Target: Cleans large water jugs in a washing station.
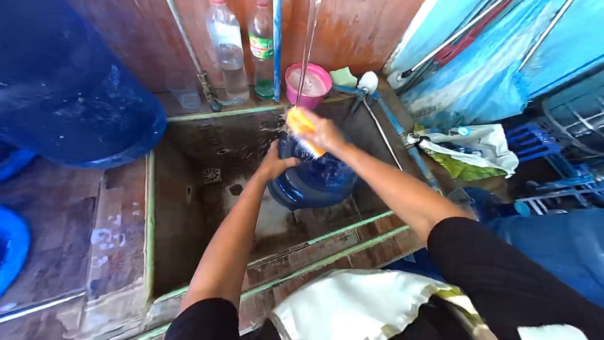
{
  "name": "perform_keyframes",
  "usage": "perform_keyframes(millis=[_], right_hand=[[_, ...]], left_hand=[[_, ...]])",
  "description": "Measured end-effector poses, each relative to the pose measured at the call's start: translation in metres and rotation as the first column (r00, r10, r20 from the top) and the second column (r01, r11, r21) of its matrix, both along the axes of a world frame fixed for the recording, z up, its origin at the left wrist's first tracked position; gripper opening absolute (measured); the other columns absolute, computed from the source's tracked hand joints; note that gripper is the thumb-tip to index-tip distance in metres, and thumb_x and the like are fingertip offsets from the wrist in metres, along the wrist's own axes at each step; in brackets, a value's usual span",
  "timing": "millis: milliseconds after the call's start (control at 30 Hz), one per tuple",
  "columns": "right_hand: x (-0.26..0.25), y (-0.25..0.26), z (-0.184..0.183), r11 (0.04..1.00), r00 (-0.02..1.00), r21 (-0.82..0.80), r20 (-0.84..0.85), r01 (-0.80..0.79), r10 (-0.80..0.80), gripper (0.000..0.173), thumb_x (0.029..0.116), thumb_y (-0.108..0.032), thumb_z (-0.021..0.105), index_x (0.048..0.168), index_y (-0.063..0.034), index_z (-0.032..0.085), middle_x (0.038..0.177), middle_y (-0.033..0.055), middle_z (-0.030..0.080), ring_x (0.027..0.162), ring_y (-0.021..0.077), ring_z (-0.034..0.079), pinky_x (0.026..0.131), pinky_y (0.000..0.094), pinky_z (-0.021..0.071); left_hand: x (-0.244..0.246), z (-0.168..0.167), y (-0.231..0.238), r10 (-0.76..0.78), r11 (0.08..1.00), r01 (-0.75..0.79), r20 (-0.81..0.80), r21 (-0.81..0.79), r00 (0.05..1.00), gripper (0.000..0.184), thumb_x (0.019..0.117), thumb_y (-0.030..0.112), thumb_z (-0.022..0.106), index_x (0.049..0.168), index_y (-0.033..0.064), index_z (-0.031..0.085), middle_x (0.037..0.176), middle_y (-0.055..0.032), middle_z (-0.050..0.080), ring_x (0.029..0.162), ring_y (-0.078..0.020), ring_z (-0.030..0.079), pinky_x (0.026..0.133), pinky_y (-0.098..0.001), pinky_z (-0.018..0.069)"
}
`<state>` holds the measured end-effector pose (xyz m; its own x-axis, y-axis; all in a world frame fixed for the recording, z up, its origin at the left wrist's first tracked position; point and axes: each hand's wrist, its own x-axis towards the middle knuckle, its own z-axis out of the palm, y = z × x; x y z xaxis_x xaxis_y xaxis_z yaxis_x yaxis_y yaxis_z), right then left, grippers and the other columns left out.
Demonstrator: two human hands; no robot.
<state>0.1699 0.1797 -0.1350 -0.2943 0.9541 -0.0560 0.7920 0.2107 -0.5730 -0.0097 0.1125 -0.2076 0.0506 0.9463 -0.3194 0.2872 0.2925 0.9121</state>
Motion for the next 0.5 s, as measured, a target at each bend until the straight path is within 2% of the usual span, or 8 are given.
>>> perform_keyframes(millis=[100,167,233,267,300,400,433,500], right_hand=[[0.015,0.032,0.013,0.981,0.977,0.021,0.089,0.194,-0.195,0.074,0.0982,-0.028,0.069,0.162,-0.0169,0.034,0.131,0.0301,0.063,0.121,0.0504,0.061,0.101,0.0685,0.0464],[-0.012,0.016,0.017,0.996,0.988,0.006,0.126,0.093,-0.093,0.075,0.0978,-0.028,0.070,0.162,-0.0152,0.033,0.127,0.0303,0.065,0.118,0.0494,0.063,0.100,0.0669,0.0480],[-0.029,0.007,0.016,0.997,0.991,-0.011,0.108,-0.075,0.075,0.075,0.0963,-0.030,0.073,0.161,-0.0171,0.037,0.129,0.0266,0.066,0.118,0.0447,0.065,0.101,0.0636,0.0489],[-0.020,0.013,0.011,0.996,0.992,-0.003,0.089,-0.092,0.092,0.073,0.0957,-0.030,0.073,0.159,-0.0169,0.040,0.132,0.0259,0.065,0.120,0.0437,0.064,0.104,0.0634,0.0486],[-0.008,0.022,0.008,0.999,0.995,0.015,0.092,-0.047,0.045,0.071,0.0955,-0.030,0.074,0.157,-0.0150,0.043,0.132,0.0267,0.065,0.120,0.0447,0.064,0.103,0.0644,0.0483],[0.000,0.038,0.013,0.993,0.964,0.056,0.239,0.105,-0.115,0.073,0.0981,-0.028,0.069,0.161,-0.0134,0.035,0.131,0.0334,0.062,0.120,0.0541,0.060,0.099,0.0713,0.0454],[-0.010,0.030,0.015,0.997,0.965,0.057,0.253,0.058,-0.071,0.073,0.0982,-0.027,0.069,0.161,-0.0138,0.034,0.129,0.0337,0.063,0.118,0.0545,0.061,0.098,0.0711,0.0461],[-0.021,0.013,0.015,0.987,0.976,0.060,0.171,-0.149,0.136,0.073,0.0956,-0.026,0.073,0.159,-0.0129,0.039,0.128,0.0298,0.065,0.116,0.0486,0.065,0.100,0.0660,0.0488]], left_hand=[[0.013,0.009,-0.014,0.266,0.961,-0.267,-0.013,-0.069,0.964,0.099,0.0844,0.038,0.084,0.157,0.0021,0.028,0.149,-0.0322,0.044,0.133,-0.0457,0.050,0.108,-0.0624,0.0444],[0.037,0.016,-0.011,0.235,0.962,-0.241,-0.060,-0.126,0.970,0.102,0.0832,0.042,0.084,0.156,0.0005,0.026,0.147,-0.0343,0.044,0.129,-0.0480,0.053,0.104,-0.0640,0.0465],[0.027,0.016,0.001,0.127,0.984,-0.136,-0.080,-0.117,0.989,0.098,0.0859,0.041,0.082,0.157,0.0036,0.027,0.146,-0.0337,0.046,0.130,-0.0478,0.053,0.105,-0.0649,0.0452],[0.016,0.012,0.002,0.100,0.989,-0.107,-0.077,-0.098,0.992,0.094,0.0865,0.039,0.081,0.157,0.0053,0.029,0.145,-0.0317,0.049,0.130,-0.0461,0.054,0.105,-0.0649,0.0450],[0.006,0.011,-0.002,0.133,0.987,-0.138,-0.069,-0.081,0.989,0.093,0.0859,0.037,0.082,0.157,0.0061,0.030,0.145,-0.0309,0.050,0.130,-0.0458,0.054,0.105,-0.0653,0.0449],[0.021,0.010,-0.017,0.297,0.949,-0.295,0.007,-0.115,0.955,0.109,0.0779,0.043,0.088,0.158,0.0032,0.026,0.151,-0.0351,0.039,0.131,-0.0505,0.051,0.104,-0.0665,0.0460],[0.029,0.013,-0.015,0.287,0.952,-0.284,0.016,-0.118,0.958,0.111,0.0769,0.044,0.089,0.158,0.0031,0.025,0.153,-0.0352,0.037,0.130,-0.0514,0.051,0.102,-0.0668,0.0467],[0.027,0.018,-0.006,0.178,0.979,-0.175,0.019,-0.109,0.984,0.108,0.0811,0.044,0.086,0.160,0.0058,0.023,0.156,-0.0339,0.033,0.132,-0.0509,0.050,0.103,-0.0665,0.0458]])
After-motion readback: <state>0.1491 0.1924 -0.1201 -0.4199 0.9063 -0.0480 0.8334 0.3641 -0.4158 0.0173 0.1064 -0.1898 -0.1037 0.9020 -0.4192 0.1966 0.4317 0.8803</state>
